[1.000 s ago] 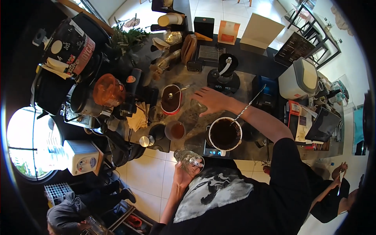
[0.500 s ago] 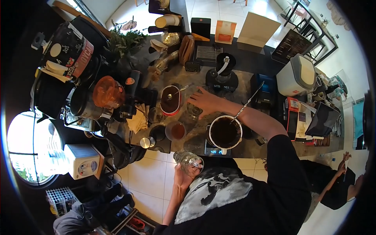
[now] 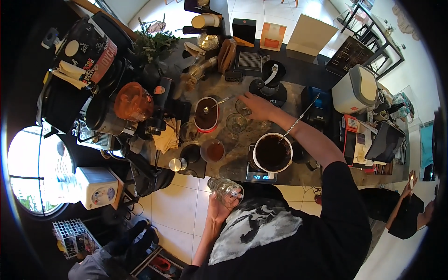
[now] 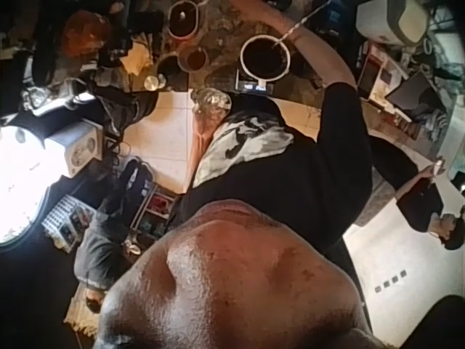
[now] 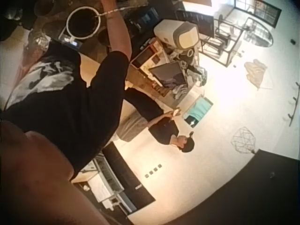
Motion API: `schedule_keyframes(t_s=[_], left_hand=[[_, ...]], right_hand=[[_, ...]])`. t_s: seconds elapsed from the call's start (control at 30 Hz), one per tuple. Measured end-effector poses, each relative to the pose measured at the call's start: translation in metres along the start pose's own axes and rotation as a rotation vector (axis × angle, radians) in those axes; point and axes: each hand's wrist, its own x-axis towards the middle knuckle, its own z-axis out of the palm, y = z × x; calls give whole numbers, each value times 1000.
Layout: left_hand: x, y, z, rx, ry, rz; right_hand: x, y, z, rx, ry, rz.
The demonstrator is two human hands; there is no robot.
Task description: Preparing and tasting coffee at a cafe workstation, including pouring water and stirring.
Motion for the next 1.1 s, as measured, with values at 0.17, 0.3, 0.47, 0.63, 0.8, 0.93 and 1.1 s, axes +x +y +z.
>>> schedule_keyframes(t_s=[0.17, 0.3, 0.47, 0.63, 0.8, 0.93, 1.1], left_hand=[[-1, -2, -5, 76, -23, 6], [-2, -1, -4, 58, -19, -9], [-1, -1, -1, 69, 3, -19], [4, 1, -3, 84, -16, -57], [5, 1, 1, 98, -12, -51], [6, 0, 1, 77, -38, -45], [7, 1, 3, 89, -32, -57]], right_hand=[[17, -1, 9, 170, 143, -102], [22, -7, 8, 192, 117, -53], [19, -21, -6, 197, -26, 10], [23, -17, 15, 182, 109, -9], [25, -13, 21, 194, 174, -53], [29, -11, 22, 199, 155, -75], [33, -13, 27, 169, 180, -62]])
